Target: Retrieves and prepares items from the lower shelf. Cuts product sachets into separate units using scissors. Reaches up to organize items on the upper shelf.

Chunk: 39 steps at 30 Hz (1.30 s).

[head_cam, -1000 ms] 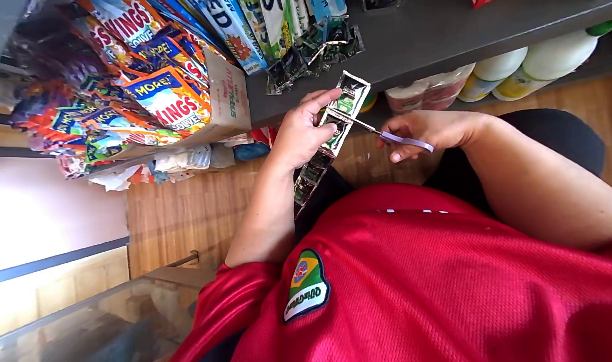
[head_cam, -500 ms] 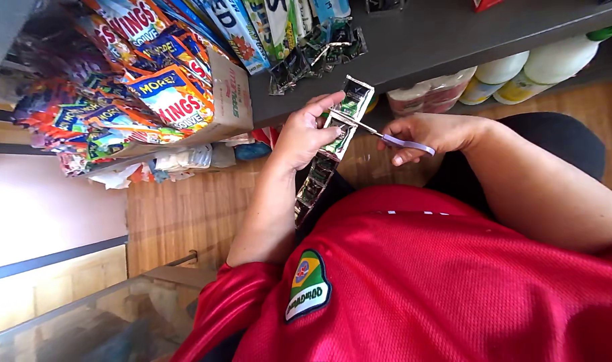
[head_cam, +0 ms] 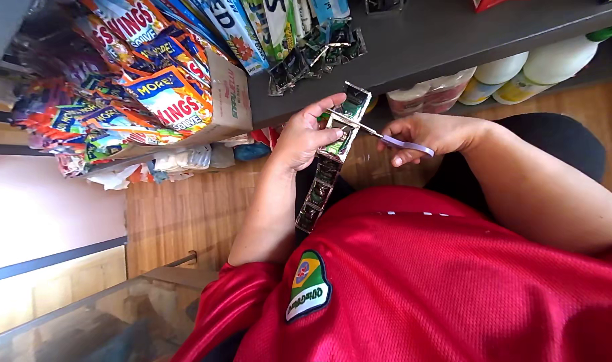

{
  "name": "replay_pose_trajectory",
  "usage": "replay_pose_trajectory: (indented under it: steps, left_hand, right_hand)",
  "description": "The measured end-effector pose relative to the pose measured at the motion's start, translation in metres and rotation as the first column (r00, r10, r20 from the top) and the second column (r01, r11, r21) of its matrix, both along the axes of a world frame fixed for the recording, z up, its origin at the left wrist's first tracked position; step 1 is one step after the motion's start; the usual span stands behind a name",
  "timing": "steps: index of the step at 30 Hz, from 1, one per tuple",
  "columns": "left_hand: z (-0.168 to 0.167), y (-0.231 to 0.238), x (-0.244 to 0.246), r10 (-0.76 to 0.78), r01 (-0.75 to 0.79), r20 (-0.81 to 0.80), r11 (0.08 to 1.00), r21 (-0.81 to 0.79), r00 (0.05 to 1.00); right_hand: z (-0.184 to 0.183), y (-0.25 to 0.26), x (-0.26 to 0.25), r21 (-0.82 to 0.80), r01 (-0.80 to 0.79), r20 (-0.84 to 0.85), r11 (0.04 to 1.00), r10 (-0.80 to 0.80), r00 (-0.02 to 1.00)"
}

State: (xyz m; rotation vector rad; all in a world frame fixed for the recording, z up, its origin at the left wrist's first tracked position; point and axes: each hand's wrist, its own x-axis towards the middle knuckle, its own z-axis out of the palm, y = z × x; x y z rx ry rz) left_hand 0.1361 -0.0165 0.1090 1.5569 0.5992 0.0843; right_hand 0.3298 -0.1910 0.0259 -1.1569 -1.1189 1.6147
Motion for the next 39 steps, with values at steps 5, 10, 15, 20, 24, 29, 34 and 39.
replay_pose_trajectory:
  steps: [5,10,15,20,24,29,34,39]
  left_hand:
    - [-0.009,0.000,-0.001,-0.028,0.032,0.051,0.996,-0.081,0.998]
    - [-0.014,0.004,-0.002,-0.047,0.053,0.048,0.989,-0.135,0.998]
    - [-0.020,0.006,-0.001,-0.094,0.104,0.060,0.977,-0.189,0.994]
    - [-0.023,0.010,-0.001,-0.124,0.129,0.039,0.963,-0.238,0.992]
    - [-0.024,0.011,0.000,-0.143,0.150,0.047,0.950,-0.275,0.989]
    - [-0.021,0.011,0.000,-0.138,0.151,0.068,0.954,-0.257,0.988]
    - [-0.019,0.011,0.000,-0.137,0.152,0.077,0.957,-0.249,0.988]
    - [-0.021,0.006,0.001,-0.150,0.164,0.071,0.952,-0.260,0.986]
  right_hand:
    - [-0.001,0.000,-0.001,0.035,0.001,-0.005,0.999,-0.001,1.000]
    - [0.001,-0.001,-0.001,0.017,-0.010,-0.001,1.000,0.010,1.000]
    - [0.000,-0.001,-0.002,0.018,-0.036,0.012,0.999,0.035,0.999]
    - [-0.001,0.000,-0.003,0.008,-0.040,0.037,0.999,0.040,0.999]
    - [0.000,0.000,-0.006,0.003,-0.031,0.058,1.000,0.030,0.998]
    - [-0.002,0.002,-0.007,0.038,-0.018,0.045,0.999,0.016,0.999]
    - [-0.004,0.002,-0.008,0.066,-0.003,0.058,0.998,-0.001,0.998]
    - [-0.008,0.003,-0.009,0.074,-0.001,0.039,0.997,-0.002,0.999]
